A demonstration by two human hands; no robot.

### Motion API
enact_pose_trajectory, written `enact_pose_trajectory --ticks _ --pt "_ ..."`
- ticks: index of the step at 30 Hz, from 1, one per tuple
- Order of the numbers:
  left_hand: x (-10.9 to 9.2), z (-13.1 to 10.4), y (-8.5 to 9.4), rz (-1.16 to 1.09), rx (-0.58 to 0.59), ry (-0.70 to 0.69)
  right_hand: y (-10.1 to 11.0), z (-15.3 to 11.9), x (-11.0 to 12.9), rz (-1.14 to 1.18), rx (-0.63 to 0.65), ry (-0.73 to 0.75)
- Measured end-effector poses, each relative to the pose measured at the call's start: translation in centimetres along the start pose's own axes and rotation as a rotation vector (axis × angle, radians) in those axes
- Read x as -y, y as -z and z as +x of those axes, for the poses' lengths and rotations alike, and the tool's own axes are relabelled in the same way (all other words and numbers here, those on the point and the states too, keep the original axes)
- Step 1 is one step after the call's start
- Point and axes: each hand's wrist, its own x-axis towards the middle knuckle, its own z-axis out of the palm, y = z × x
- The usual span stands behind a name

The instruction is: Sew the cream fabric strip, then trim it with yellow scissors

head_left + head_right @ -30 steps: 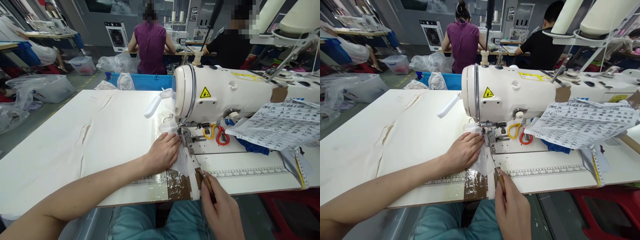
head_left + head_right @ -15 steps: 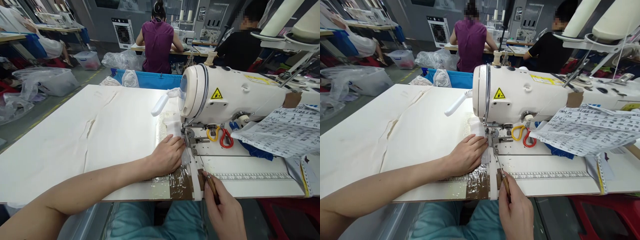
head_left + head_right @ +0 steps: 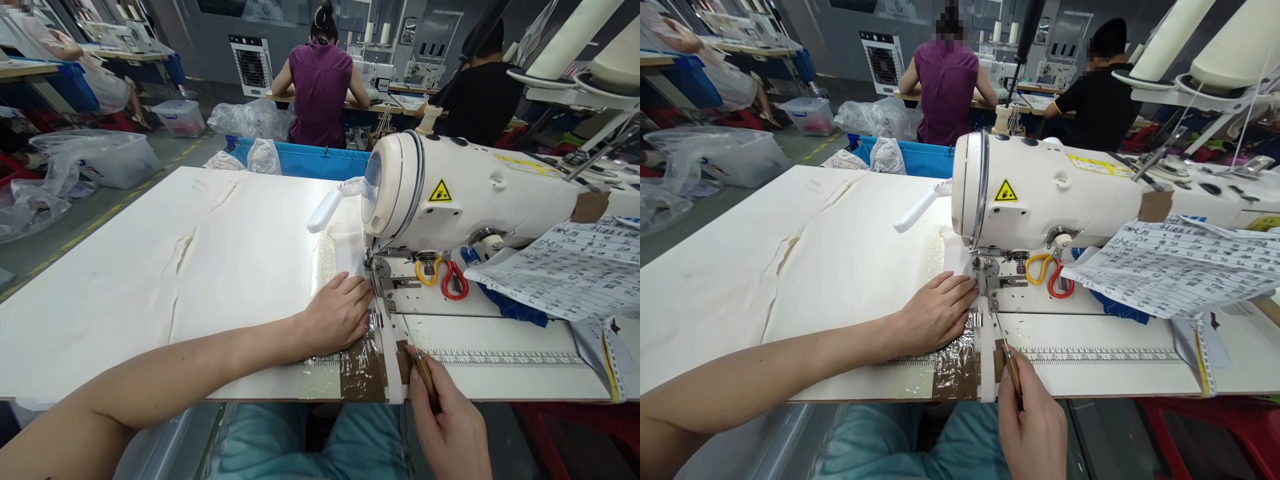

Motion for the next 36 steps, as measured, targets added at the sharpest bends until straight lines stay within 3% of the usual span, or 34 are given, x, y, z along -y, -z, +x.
enact_pose_trajectory --ticks 5,9,14,16,18,23,28,36 --pt "-0.1 0.0 -0.1 -0.007 0.003 0.006 -0.3 -0.1 -0.6 0.016 -0.028 -0.013" --pt "-0.1 0.0 -0.1 -0.003 0.014 0.014 0.0 0.1 -0.8 0.065 0.031 -0.012" --pt "0.3 0.3 -0.2 -0.001 0.013 0.024 0.8 0.4 1.6 0.151 0.013 -0.249" --pt "0.6 0.4 -0.3 0.008 0.002 0.024 0.8 0.5 2.4 0.167 -0.019 -0.276" --pt "0.8 0.5 -0.4 0.013 -0.011 0.026 0.6 0.7 2.8 0.182 -0.042 -0.215" --pt "1.4 0.8 -0.5 -0.004 -0.012 0.069 -1.1 2.4 2.7 0.203 -0.022 0.109" --pt "1.7 1.2 -0.3 -0.034 0.033 0.072 -2.9 5.0 4.1 0.020 -0.049 0.391" --pt "2.0 1.4 -0.6 -0.039 0.028 0.070 -4.1 6.2 4.9 -0.271 -0.084 0.458"
